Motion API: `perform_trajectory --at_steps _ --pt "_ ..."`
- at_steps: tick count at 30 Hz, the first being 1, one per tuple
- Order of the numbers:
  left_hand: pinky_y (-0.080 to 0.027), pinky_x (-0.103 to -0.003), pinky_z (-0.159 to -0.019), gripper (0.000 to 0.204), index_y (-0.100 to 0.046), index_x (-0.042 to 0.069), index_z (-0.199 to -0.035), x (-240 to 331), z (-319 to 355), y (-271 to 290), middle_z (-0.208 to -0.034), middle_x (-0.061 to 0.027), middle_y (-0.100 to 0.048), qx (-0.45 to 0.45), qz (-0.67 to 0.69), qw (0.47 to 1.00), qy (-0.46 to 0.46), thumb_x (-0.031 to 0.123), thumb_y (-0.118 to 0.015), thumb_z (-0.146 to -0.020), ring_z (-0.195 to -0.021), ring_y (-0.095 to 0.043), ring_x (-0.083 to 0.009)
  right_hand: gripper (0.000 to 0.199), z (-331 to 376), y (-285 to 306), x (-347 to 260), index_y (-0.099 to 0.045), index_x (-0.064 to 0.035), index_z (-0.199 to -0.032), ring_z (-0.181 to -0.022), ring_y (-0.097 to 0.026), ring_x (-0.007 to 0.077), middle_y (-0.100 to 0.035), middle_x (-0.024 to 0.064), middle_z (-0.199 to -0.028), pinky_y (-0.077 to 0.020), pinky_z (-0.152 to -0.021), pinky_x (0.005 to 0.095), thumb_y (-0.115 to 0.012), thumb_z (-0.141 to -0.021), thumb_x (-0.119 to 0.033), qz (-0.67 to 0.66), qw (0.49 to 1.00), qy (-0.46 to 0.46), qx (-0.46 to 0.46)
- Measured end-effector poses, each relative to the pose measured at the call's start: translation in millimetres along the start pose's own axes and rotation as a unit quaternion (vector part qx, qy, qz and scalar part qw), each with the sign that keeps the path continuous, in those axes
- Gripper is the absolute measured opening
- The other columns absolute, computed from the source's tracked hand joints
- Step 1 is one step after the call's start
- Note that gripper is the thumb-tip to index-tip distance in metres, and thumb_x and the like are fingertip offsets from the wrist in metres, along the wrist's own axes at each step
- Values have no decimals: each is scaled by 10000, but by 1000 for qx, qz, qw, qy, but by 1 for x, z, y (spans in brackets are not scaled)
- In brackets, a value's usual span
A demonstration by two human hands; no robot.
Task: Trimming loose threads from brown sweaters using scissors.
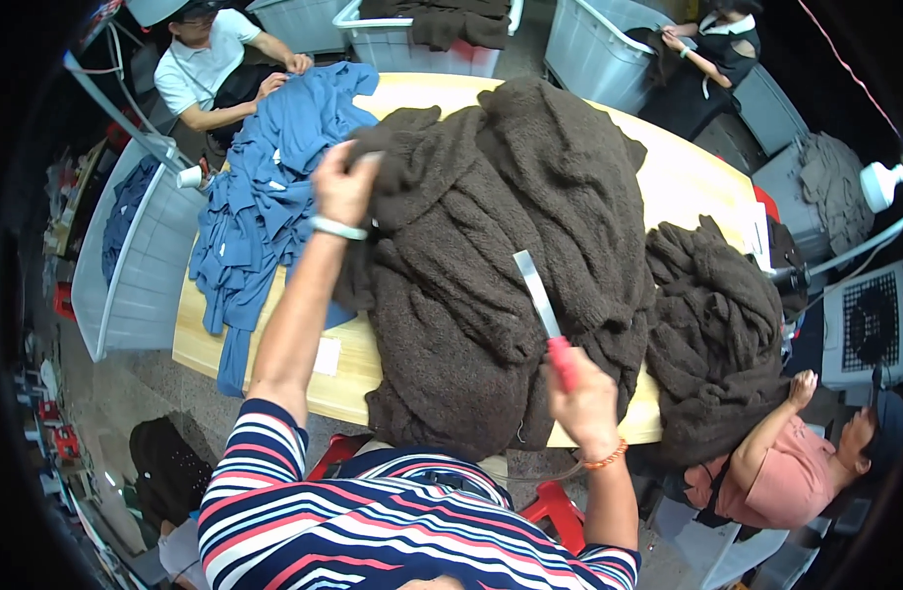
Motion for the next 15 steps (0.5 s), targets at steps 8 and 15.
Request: perform_trajectory --at_steps 8,15 --pt "-410 -391 -784 307 -629 126 -961 163 329 -123 -927 -69 -525 -526 103 783 -317 135 -697 -662 -895 -532 -253 128 4 76 25 -618 -5 -1027 -671 -605 96 -627 44 -737 -487 -637 249 -577 -908 -29 -143 983 -62 95" --pt "-505 -264 -664 98 -658 49 -901 13 305 -23 -846 -37 -663 -413 147 860 260 106 -707 -840 -737 -636 -125 182 0 -4 2 -614 -74 -1024 -835 -655 385 -660 188 -855 -519 -702 413 -639 -846 -97 40 998 -14 -50"
Point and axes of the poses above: each hand's wrist, its own z-axis away from the middle knuckle, its own y-axis out of the back of the hand, x = y × z, the point moved 10 cm from there along -z, towards the middle knuckle
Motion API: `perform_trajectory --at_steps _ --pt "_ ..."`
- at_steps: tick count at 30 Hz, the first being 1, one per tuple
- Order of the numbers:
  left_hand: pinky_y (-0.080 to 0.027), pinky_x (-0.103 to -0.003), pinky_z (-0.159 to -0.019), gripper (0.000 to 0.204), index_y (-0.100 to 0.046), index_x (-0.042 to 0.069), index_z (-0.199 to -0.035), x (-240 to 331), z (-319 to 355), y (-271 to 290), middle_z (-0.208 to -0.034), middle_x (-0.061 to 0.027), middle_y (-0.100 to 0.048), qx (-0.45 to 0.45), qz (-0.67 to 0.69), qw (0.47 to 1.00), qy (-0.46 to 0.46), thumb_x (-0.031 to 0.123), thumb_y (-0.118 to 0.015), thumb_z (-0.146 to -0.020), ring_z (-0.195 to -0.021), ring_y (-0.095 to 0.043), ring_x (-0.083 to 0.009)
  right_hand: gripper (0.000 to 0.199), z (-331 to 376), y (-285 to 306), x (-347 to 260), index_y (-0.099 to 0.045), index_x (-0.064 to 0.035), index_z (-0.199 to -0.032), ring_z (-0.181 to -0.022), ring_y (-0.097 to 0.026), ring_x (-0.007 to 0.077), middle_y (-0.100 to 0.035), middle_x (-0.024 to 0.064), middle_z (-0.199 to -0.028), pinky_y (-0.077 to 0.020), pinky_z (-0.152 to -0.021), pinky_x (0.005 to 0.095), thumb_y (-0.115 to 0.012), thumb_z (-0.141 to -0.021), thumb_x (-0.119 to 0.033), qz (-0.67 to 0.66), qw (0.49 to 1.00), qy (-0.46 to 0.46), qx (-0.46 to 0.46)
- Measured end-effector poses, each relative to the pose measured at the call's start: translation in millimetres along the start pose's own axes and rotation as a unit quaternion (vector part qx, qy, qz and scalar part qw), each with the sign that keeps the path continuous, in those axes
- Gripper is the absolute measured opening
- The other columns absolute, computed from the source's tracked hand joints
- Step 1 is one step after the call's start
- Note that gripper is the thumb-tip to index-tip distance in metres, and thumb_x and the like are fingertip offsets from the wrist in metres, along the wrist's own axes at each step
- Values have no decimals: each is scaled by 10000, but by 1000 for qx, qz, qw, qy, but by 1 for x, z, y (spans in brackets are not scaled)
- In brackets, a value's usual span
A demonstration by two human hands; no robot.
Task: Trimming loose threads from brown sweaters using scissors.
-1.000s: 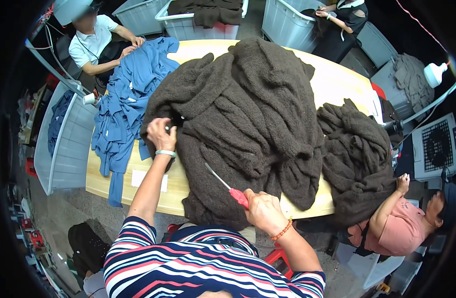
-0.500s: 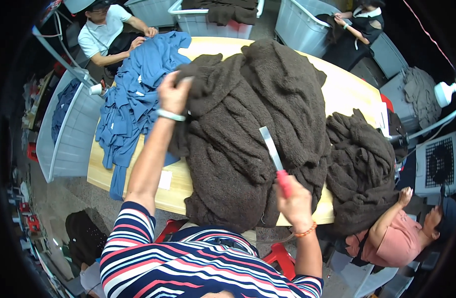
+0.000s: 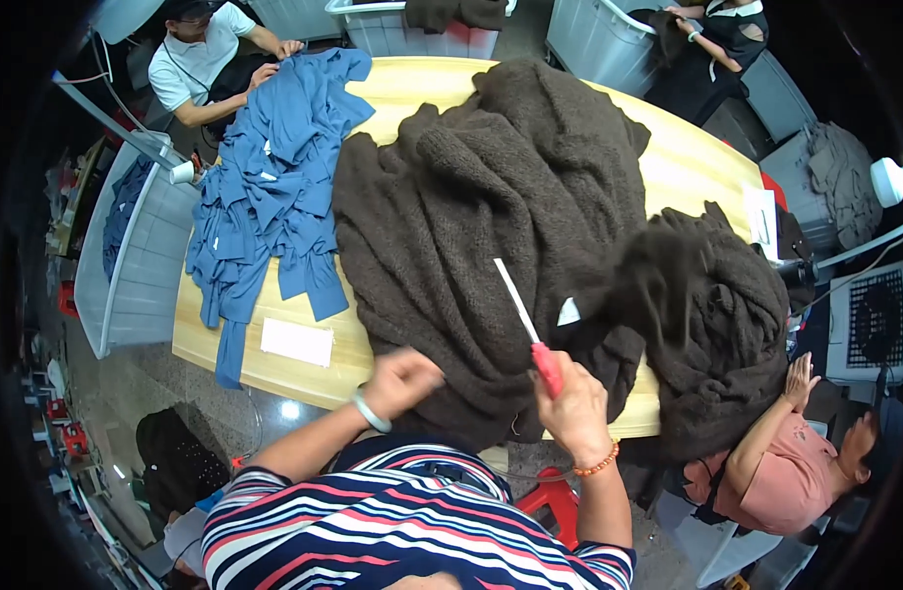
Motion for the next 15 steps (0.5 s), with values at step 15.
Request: perform_trajectory --at_steps 15 --pt "-482 -294 -734 261 -555 -33 -1071 8 -46 60 -931 -94 -625 226 -26 967 -119 -51 -601 -815 -781 -597 -176 404 -182 -142 -196 -608 -41 -945 -791 -673 250 -676 108 -803 -523 -653 360 -753 -731 -351 159 972 174 2"
Point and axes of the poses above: each hand's wrist, its own z-axis away from the middle knuckle, its own y-axis out of the back of the hand, x = y × z, the point moved 10 cm from there along -z, towards the middle knuckle
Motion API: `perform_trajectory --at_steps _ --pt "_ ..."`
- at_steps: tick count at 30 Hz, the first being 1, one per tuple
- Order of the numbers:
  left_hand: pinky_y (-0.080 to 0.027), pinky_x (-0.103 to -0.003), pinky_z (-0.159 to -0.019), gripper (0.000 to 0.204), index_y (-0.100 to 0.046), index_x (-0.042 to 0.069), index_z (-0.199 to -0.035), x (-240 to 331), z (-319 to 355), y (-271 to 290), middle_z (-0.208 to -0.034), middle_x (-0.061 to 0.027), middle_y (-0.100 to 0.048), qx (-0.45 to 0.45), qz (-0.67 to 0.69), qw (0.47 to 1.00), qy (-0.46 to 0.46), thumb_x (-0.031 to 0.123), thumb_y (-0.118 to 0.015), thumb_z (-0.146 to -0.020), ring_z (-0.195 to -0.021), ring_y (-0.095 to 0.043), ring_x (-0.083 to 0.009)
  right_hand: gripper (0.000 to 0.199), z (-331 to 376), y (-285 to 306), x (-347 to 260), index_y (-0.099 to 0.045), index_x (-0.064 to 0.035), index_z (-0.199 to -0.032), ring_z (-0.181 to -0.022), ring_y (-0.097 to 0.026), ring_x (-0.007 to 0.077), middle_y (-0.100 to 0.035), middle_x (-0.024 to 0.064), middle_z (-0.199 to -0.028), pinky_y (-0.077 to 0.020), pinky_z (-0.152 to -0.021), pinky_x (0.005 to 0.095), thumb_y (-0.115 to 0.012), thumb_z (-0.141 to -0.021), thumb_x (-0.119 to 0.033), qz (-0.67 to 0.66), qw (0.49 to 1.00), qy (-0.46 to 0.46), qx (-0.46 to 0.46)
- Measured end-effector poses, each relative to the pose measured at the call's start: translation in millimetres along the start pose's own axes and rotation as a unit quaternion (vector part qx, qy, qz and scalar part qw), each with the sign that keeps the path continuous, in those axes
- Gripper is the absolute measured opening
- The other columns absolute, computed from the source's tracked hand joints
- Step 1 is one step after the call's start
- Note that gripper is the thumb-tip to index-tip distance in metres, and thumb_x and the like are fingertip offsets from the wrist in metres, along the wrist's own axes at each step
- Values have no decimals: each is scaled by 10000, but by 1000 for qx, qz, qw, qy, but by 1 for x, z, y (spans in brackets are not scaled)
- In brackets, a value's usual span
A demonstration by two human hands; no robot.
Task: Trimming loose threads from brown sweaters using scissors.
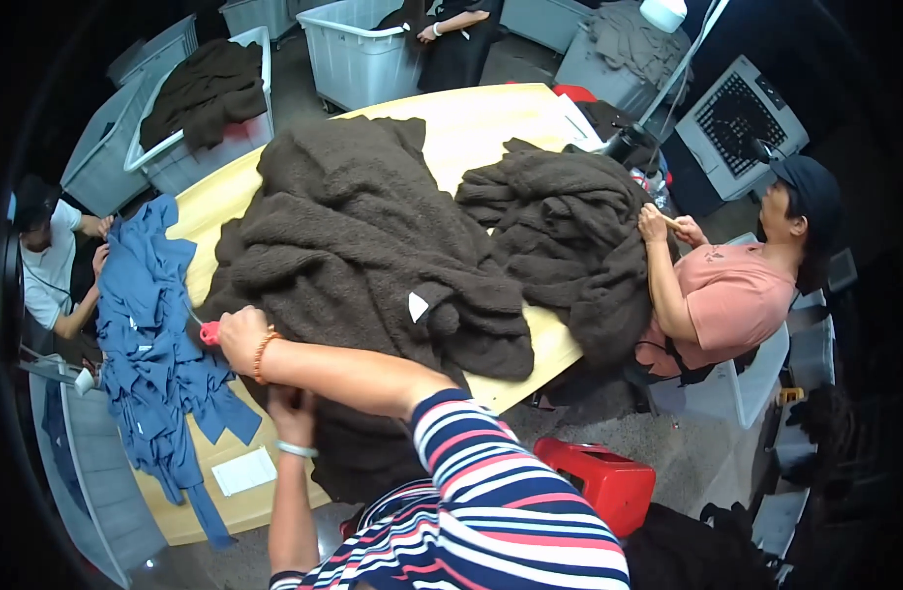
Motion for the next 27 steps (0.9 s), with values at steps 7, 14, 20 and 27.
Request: perform_trajectory --at_steps 7,14,20,27 --pt "-422 -452 -776 235 -694 60 -911 29 86 -69 -841 -188 -595 -181 -178 957 -143 10 -640 -689 -888 -531 -362 125 -15 -137 0 -696 -125 -868 -772 -618 241 -648 24 -818 -430 -481 362 -587 -830 -174 207 975 -16 -80" --pt "-442 -299 -597 252 -658 15 -1011 16 74 -17 -816 -103 -539 -42 -50 996 64 12 -714 -765 -652 -530 -212 232 -37 -45 34 -692 -37 -867 -873 -680 353 -695 182 -883 -544 -793 432 -639 -687 -173 -166 984 -28 -63" --pt "-441 -311 -654 319 -680 53 -1036 105 63 -44 -827 -101 -536 -39 -87 978 -186 -66 -682 -740 -732 -526 -242 268 5 180 263 -592 -84 -813 -509 -493 121 -539 15 -651 -402 -464 297 -684 -713 -315 -376 900 -178 132" --pt "-482 -323 -714 355 -670 58 -1067 79 69 -132 -932 -107 -582 -246 -110 942 -201 -19 -710 -723 -854 -573 -249 318 219 108 433 -591 5 -743 -531 -601 149 -619 62 -605 -464 -497 319 -662 -867 -279 -316 886 -324 102"
Point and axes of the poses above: each hand's wrist, its own z-axis away from the middle knuckle, its own y-axis out of the back of the hand, x = y × z, the point moved 10 cm from there along -z, towards the middle knuckle
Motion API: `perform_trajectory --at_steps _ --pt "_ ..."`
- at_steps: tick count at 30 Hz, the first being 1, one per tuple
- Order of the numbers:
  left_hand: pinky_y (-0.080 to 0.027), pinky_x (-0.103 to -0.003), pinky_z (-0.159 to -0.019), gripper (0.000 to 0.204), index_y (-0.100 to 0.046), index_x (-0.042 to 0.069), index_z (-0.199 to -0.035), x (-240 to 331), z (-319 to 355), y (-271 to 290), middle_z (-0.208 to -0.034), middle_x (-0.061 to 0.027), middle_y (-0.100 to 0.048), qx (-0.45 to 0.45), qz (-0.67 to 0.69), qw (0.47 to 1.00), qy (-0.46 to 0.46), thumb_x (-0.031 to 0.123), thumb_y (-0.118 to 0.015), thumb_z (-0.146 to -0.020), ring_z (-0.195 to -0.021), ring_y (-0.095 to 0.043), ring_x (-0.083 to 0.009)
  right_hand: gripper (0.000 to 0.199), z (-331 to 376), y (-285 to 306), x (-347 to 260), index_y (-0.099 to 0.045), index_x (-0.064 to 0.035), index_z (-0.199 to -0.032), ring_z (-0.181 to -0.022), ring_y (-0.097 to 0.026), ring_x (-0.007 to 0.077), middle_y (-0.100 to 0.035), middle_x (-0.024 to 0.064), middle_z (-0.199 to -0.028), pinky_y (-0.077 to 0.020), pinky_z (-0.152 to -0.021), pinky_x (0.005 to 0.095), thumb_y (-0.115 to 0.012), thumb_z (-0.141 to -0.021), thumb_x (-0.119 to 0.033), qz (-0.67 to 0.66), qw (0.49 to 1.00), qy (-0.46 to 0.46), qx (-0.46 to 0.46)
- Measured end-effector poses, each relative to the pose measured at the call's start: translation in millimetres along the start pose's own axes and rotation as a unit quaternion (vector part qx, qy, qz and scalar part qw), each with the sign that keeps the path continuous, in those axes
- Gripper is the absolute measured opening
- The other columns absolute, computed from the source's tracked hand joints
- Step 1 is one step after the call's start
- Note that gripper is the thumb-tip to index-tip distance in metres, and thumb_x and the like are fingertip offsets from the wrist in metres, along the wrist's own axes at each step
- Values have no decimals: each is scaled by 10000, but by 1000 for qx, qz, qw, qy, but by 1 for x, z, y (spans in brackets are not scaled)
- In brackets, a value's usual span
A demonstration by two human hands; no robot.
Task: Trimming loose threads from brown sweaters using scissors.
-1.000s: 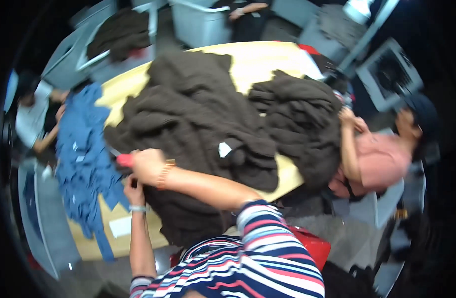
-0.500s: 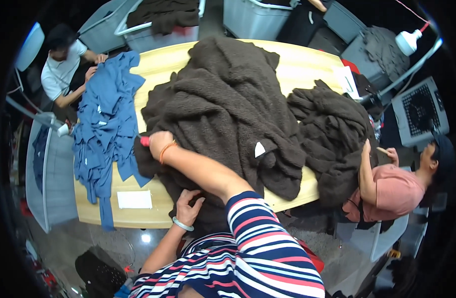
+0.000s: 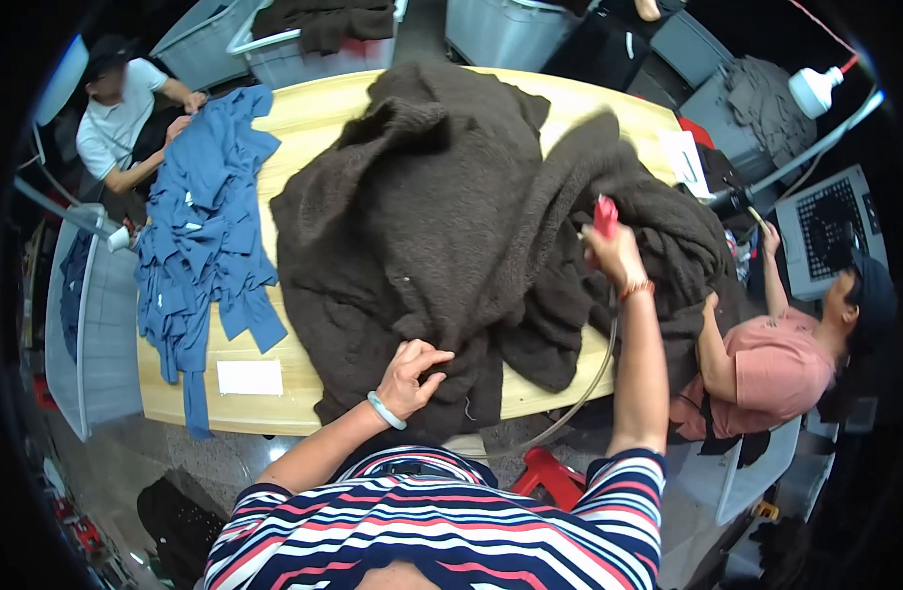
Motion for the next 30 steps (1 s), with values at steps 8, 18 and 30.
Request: perform_trajectory --at_steps 8,18,30 --pt "-528 -225 -634 319 -467 13 -1171 -48 -4 21 -948 -65 -541 185 326 910 178 -25 -610 -888 -780 -587 -104 280 171 -4 73 -577 10 -816 -541 -579 136 -599 67 -601 -488 -543 306 -604 -929 -245 54 993 -93 45" --pt "-417 -190 -461 81 -610 89 -945 -112 -57 32 -758 24 -610 109 502 785 345 133 -668 -909 -551 -569 -80 223 235 -64 -94 -607 -57 -1027 -678 -653 312 -635 139 -714 -513 -623 401 -680 -853 -175 179 969 168 -41" --pt "-609 -348 -756 142 -634 -17 -1023 -80 -62 46 -912 -105 -686 86 517 810 262 85 -623 -925 -865 -708 -265 222 225 -115 -145 -581 -55 -882 -572 -646 336 -613 144 -584 -510 -517 432 -657 -848 -260 282 941 172 -77"
Point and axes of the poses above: each hand's wrist, its own z-axis away from the middle knuckle, its own y-axis out of the back of the hand, x = y × z, the point moved 10 cm from there along -z, towards the middle knuckle
